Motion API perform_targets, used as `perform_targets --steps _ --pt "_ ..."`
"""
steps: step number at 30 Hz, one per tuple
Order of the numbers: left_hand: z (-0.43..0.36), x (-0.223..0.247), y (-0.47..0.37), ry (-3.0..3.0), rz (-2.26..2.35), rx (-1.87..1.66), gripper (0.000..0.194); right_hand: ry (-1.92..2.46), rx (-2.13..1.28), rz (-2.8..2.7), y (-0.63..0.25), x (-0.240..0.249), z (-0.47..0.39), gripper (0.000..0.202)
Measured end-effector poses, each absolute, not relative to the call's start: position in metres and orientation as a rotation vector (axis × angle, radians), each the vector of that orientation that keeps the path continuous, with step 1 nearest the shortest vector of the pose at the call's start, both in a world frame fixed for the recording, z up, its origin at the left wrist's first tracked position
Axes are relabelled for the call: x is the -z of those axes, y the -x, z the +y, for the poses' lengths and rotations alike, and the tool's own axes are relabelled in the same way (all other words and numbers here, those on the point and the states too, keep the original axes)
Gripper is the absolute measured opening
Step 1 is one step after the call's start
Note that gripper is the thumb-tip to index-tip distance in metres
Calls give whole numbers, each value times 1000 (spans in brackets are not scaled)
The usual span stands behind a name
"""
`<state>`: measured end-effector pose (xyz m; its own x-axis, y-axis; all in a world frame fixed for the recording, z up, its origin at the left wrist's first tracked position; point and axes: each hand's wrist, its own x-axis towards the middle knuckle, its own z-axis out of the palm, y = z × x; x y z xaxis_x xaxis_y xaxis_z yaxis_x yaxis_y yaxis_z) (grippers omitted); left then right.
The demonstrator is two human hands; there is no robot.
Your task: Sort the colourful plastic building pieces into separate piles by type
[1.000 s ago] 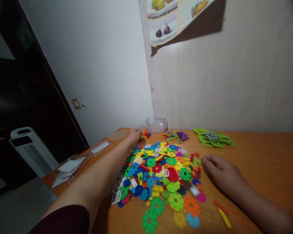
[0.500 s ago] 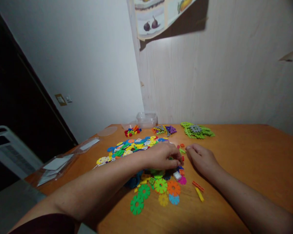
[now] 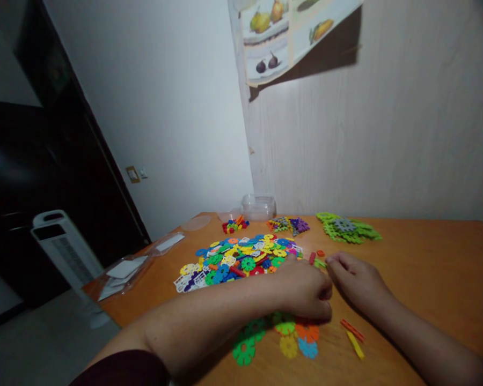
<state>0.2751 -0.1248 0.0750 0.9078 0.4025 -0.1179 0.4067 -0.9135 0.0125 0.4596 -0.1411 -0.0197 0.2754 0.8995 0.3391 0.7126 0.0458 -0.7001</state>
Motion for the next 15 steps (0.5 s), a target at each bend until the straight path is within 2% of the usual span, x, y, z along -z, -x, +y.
perform_targets --steps 7,11,15 --pt "-119 -74 -271 -2793 739 32 18 1714 -294 -1510 -463 21 -141 39" --pt "-80 -80 -251 -2482 827 -378 13 1739 -321 -1488 -464 21 -142 39" --pt "-18 -90 -219 -1885 1114 -794 5 1750 -296 -1480 -463 19 -144 37"
